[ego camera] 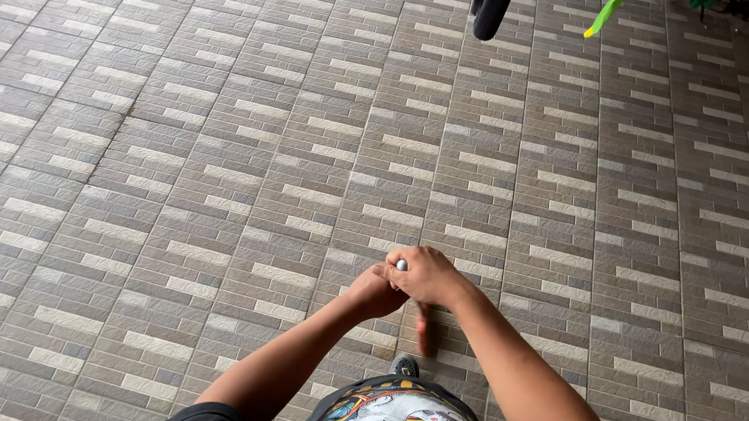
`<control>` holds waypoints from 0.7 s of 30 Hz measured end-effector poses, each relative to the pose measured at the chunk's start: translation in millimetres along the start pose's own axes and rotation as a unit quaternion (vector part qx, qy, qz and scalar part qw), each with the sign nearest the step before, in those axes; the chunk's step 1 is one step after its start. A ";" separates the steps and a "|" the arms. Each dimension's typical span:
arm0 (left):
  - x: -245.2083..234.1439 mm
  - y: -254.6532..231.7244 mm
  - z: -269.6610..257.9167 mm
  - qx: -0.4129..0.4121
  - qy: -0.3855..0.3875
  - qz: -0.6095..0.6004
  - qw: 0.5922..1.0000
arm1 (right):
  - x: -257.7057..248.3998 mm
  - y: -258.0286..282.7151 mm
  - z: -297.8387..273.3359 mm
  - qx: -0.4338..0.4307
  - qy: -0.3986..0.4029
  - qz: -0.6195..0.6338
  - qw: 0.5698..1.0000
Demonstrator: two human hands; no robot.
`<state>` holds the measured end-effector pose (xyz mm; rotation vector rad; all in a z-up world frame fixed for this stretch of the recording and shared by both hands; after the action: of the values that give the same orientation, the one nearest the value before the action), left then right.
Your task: The person sweeps a tiled floor using a broom, moving debris towards a collection point near a washing machine and buckets.
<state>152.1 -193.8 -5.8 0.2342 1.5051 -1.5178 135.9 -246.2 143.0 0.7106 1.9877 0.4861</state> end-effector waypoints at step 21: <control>-31.7 -10.1 58.0 -0.082 0.023 0.100 0.991 | -38.0 -70.9 37.0 -0.104 -0.064 0.175 0.977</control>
<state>188.8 -230.5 36.3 0.3150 1.5837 -1.2329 163.1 -322.7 107.7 0.9390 1.6660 0.8227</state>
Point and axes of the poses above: each hand's wrist, its own z-axis towards the middle knuckle, its own x-axis out of the palm, y = z × x, the point moved 8 cm from there along z, towards the middle knuckle, and after that the axes turned 9 degrees about x, right-handed, at the moved point
